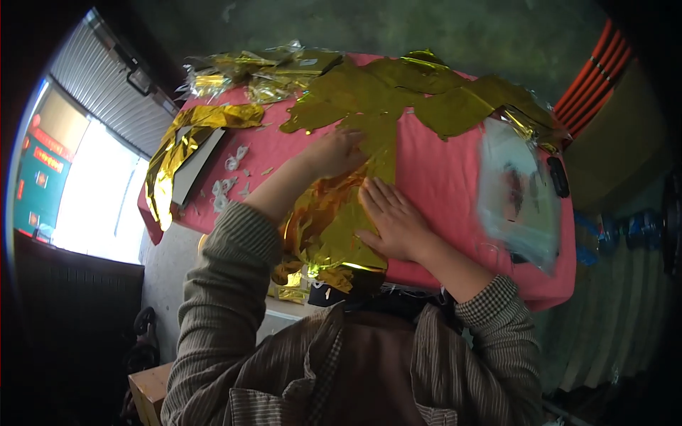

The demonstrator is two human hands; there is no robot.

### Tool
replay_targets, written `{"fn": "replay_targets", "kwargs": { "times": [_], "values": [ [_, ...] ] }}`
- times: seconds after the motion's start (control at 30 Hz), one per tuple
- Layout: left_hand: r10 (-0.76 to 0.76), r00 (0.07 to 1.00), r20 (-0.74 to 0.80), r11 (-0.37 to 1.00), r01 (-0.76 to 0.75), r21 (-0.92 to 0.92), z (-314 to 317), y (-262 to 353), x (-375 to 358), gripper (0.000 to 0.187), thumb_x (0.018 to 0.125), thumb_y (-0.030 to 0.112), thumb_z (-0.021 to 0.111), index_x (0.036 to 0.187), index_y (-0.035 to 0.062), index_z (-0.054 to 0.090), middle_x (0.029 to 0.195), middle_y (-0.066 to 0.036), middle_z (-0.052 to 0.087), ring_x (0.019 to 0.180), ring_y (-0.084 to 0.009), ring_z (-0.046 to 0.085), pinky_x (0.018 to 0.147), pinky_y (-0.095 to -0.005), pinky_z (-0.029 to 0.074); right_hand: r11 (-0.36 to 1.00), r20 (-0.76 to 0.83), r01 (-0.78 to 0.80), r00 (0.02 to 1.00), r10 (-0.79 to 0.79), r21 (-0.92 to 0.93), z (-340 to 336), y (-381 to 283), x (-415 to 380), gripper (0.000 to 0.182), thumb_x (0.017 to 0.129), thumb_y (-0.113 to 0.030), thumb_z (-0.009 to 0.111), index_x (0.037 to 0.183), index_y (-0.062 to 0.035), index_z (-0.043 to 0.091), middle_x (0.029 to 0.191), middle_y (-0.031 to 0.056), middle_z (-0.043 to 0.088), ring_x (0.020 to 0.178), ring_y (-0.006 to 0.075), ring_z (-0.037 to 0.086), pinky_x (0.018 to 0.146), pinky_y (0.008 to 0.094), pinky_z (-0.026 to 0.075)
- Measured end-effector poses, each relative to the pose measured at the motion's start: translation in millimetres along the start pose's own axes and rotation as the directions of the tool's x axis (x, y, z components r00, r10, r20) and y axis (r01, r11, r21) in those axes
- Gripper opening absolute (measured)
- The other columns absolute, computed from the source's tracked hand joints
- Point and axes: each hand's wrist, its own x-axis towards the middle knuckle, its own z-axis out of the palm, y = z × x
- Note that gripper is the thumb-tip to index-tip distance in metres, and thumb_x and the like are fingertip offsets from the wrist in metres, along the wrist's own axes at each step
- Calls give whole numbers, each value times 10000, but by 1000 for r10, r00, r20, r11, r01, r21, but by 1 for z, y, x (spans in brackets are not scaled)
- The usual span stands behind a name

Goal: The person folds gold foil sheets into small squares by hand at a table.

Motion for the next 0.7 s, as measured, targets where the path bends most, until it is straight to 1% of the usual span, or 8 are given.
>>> {"fn": "replay_targets", "kwargs": {
  "times": [0.13,0.23,0.43,0.5,0.57,0.63,0.67,0.7],
  "values": [
    [44,996,-78,995,-37,88,17,-7,-86,428,841,297,548,1186,48,502,1300,-174,447,1218,-344,409,979,-435,355,1000,42,-18,999,19,-15,-4,-3,1,772,858,-485,465,1377,43,246,1457,213,197,1373,302,148,1121,397,109],
    [188,926,-328,925,-55,377,37,-8,-144,399,840,287,553,1156,46,519,1213,-152,506,1170,-320,446,961,-441,356,999,41,-25,999,26,-29,-3,-3,2,786,853,-525,458,1390,9,246,1461,208,189,1371,307,153,1119,399,115],
    [-199,820,-537,876,394,278,36,16,-224,364,815,267,595,1103,53,533,1112,-125,546,1041,-290,511,890,-415,391,999,83,-16,996,20,-46,-5,-3,3,726,860,-548,435,1417,-120,253,1472,194,168,1373,321,139,1113,411,127],
    [-461,722,-515,812,578,84,44,22,-240,310,821,269,608,1009,35,531,1032,-126,579,940,-291,554,818,-369,432,998,96,-21,995,26,-50,-7,-5,2,709,860,-555,432,1422,-161,255,1476,192,157,1374,322,135,1112,417,129],
    [-546,677,-493,810,578,-102,59,19,-247,308,830,286,611,976,29,523,976,-129,590,902,-290,572,792,-357,445,999,123,-29,992,34,-41,-9,-5,3,673,859,-567,429,1421,-236,264,1481,187,140,1375,324,130,1109,427,132],
    [-640,635,-432,758,428,-492,78,10,-247,319,866,297,606,966,11,508,861,-112,607,852,-238,610,766,-331,470,999,118,-21,993,25,-35,-9,-5,3,667,858,-571,428,1420,-249,267,1481,185,140,1375,324,130,1108,428,135],
    [-640,634,-434,758,427,-493,81,7,-248,319,866,297,606,966,11,508,861,-112,607,852,-238,610,766,-331,470,999,112,-17,994,21,-32,-9,-5,3,662,857,-575,428,1418,-261,271,1482,183,140,1375,325,130,1107,430,137],
    [-673,676,-301,603,265,-752,80,9,-246,298,877,291,596,965,22,502,868,-81,607,855,-195,605,759,-311,472,999,111,-18,994,21,-34,-10,-5,4,662,857,-575,428,1418,-261,271,1482,183,140,1375,325,130,1107,430,137]
  ]
}}
